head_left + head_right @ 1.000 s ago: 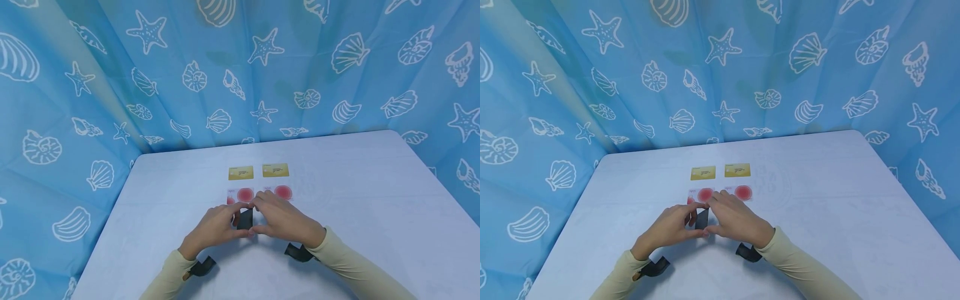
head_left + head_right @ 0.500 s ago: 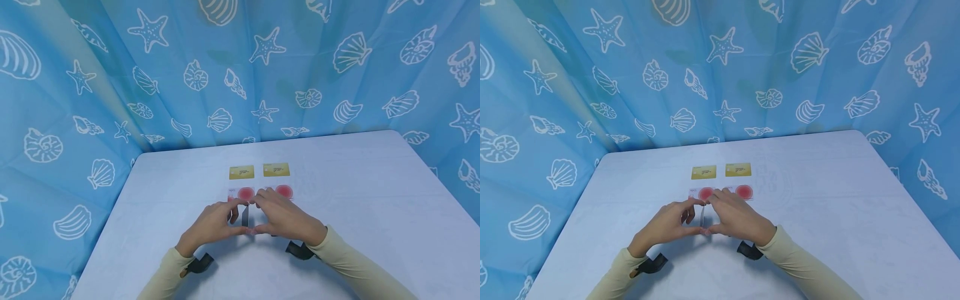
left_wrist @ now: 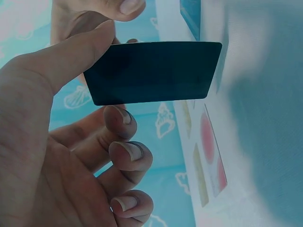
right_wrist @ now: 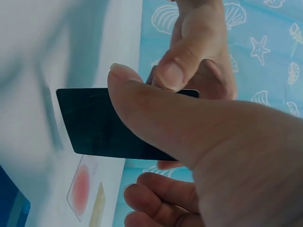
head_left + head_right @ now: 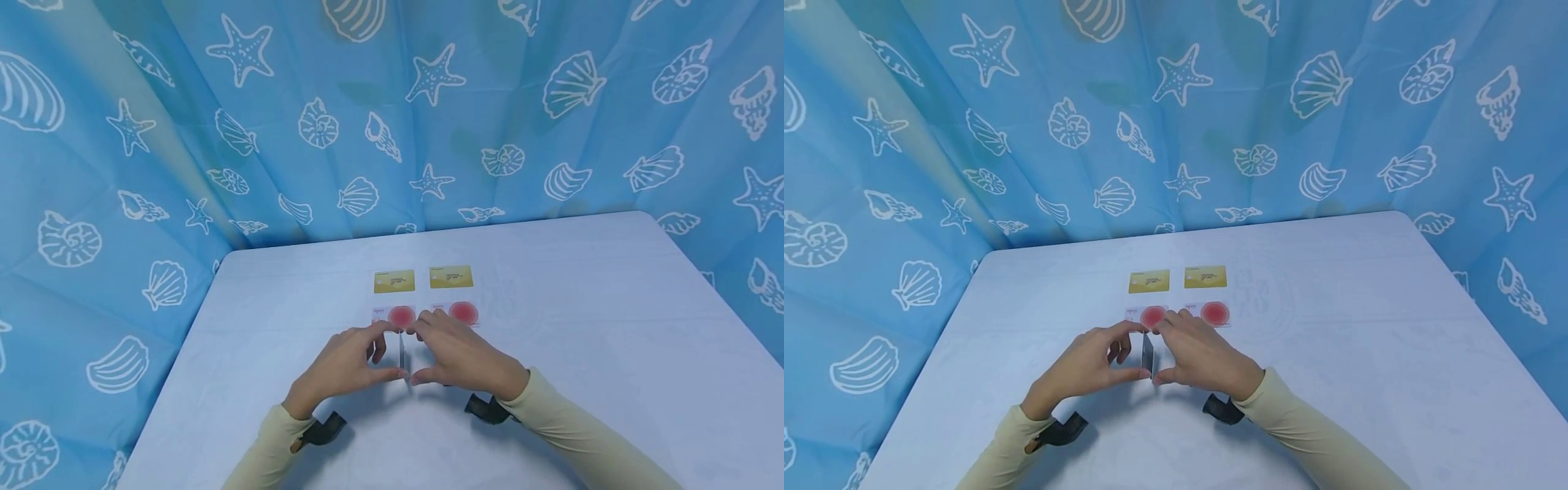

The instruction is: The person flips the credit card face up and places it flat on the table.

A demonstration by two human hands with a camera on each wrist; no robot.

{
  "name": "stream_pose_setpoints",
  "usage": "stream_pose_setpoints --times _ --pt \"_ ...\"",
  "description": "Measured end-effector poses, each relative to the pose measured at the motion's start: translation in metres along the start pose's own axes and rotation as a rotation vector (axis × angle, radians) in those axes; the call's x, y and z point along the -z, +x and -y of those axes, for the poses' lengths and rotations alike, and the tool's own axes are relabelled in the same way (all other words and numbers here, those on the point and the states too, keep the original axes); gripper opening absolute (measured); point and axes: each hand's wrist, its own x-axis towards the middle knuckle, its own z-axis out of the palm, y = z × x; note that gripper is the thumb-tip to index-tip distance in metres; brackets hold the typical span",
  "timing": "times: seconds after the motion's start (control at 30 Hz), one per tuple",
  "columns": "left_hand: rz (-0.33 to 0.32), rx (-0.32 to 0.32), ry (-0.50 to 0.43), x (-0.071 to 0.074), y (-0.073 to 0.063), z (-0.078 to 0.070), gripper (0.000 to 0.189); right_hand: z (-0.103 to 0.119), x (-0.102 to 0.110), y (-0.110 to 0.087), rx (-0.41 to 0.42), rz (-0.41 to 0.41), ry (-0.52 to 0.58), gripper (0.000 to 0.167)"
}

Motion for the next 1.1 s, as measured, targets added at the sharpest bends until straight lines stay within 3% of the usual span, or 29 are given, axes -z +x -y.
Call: stream_pose_setpoints --times 0.57,1.1 --pt "-0.055 -0.035 0.003 0.0 -0.003 0.0 0.062 0.0 -0.015 0.006 -0.071 0.025 0.019 0.077" --pt "-0.047 -0.025 -0.012 0.002 -0.004 -0.005 0.064 -0.005 -0.027 0.009 -0.009 -0.007 -0.035 0.067"
